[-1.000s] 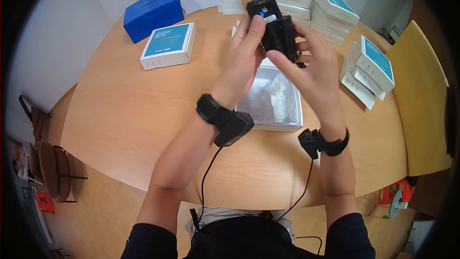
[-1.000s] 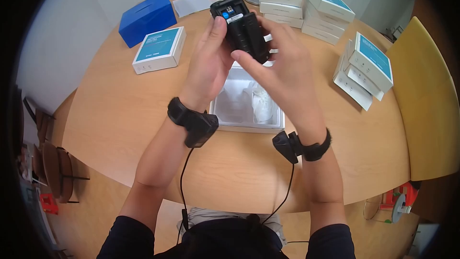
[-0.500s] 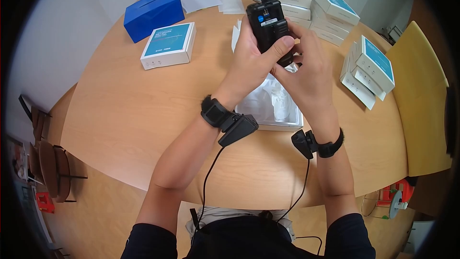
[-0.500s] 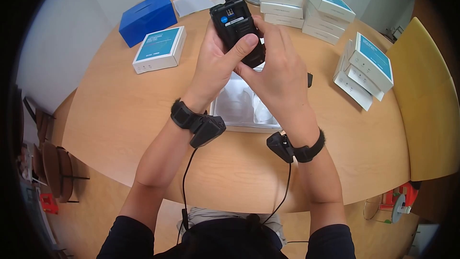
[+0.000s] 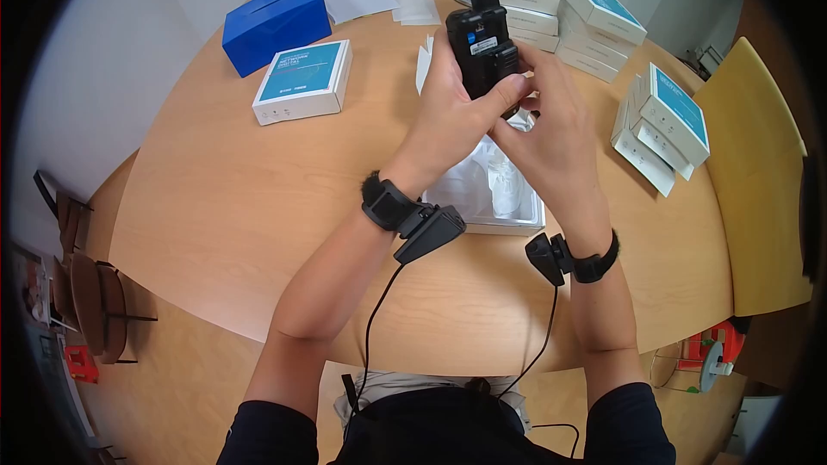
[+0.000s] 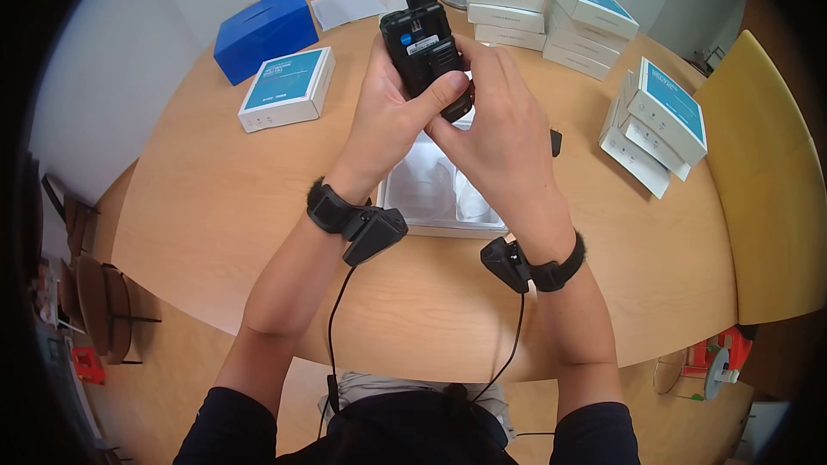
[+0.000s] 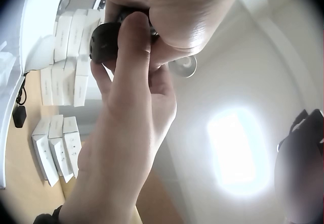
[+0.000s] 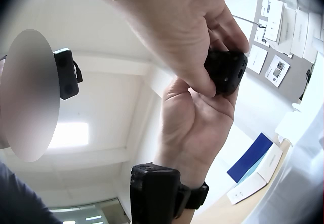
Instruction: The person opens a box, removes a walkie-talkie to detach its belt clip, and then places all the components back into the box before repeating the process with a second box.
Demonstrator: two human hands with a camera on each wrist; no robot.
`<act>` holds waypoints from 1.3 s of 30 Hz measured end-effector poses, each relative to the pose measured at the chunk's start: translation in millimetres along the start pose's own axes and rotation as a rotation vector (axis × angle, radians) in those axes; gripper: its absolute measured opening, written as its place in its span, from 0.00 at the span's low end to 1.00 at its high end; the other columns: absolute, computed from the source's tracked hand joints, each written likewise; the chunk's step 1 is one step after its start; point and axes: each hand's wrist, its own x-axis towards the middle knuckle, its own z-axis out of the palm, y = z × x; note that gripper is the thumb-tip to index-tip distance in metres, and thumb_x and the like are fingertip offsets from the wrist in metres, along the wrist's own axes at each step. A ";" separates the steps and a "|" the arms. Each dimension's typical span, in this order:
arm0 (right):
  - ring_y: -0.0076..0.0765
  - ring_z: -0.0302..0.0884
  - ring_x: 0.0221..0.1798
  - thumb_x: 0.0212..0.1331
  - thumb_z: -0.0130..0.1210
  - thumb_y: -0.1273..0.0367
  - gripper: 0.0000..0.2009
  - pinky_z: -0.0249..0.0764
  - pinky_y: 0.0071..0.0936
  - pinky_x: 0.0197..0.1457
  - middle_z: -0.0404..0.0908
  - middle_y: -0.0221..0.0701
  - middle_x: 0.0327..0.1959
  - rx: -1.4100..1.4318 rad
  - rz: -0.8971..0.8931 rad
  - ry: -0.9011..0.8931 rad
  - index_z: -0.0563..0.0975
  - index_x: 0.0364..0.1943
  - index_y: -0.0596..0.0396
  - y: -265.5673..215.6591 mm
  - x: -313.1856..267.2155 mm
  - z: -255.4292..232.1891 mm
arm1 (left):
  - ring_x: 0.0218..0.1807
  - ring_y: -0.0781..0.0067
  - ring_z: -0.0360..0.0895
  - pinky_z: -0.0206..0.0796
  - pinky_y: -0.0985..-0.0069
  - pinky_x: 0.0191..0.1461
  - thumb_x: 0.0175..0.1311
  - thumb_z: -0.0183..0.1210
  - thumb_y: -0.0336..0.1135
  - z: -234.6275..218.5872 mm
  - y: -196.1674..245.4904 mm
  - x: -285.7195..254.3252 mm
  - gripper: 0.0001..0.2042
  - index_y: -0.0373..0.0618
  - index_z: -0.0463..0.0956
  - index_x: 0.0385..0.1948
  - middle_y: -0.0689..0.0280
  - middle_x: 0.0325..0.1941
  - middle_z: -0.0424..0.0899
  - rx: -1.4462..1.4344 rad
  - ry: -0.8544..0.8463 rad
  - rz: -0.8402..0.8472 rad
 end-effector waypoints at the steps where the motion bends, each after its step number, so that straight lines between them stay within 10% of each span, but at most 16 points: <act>1: 0.37 0.85 0.40 0.51 0.75 0.72 0.32 0.82 0.34 0.42 0.83 0.36 0.47 0.012 -0.001 0.004 0.78 0.63 0.58 0.0 0.0 0.2 | 0.57 0.71 0.84 0.85 0.69 0.58 0.74 0.65 0.26 0.7 1.0 -0.3 0.27 0.41 0.58 0.67 0.61 0.57 0.79 -0.032 0.003 -0.008; 9: 0.39 0.85 0.39 0.52 0.76 0.68 0.32 0.82 0.36 0.44 0.83 0.35 0.46 0.024 0.002 -0.018 0.78 0.63 0.58 1.4 0.2 -2.6 | 0.61 0.71 0.84 0.77 0.66 0.66 0.88 0.44 0.56 -8.8 12.5 -0.1 0.24 0.43 0.67 0.65 0.63 0.59 0.83 -0.217 0.077 -0.186; 22: 0.28 0.82 0.44 0.57 0.73 0.66 0.29 0.86 0.28 0.45 0.85 0.36 0.50 0.305 0.342 -0.137 0.81 0.63 0.64 1.5 11.5 -43.4 | 0.71 0.54 0.78 0.75 0.53 0.75 0.88 0.39 0.57 -29.1 24.1 12.3 0.28 0.42 0.65 0.72 0.50 0.69 0.79 -0.479 0.200 -0.133; 34: 0.39 0.84 0.42 0.52 0.76 0.68 0.35 0.81 0.34 0.45 0.82 0.37 0.47 0.070 0.021 -0.048 0.79 0.68 0.58 -4.9 4.5 -13.9 | 0.66 0.68 0.80 0.74 0.63 0.71 0.88 0.37 0.59 4.7 13.5 0.1 0.29 0.45 0.70 0.69 0.63 0.65 0.83 -0.325 0.087 -0.180; 39: 0.44 0.86 0.44 0.51 0.77 0.69 0.36 0.83 0.37 0.45 0.82 0.37 0.50 -0.035 -0.050 0.017 0.78 0.68 0.57 -1.7 1.0 -4.2 | 0.63 0.75 0.79 0.74 0.71 0.69 0.74 0.71 0.42 12.1 6.7 -2.8 0.31 0.44 0.64 0.70 0.65 0.62 0.80 -0.175 0.097 0.000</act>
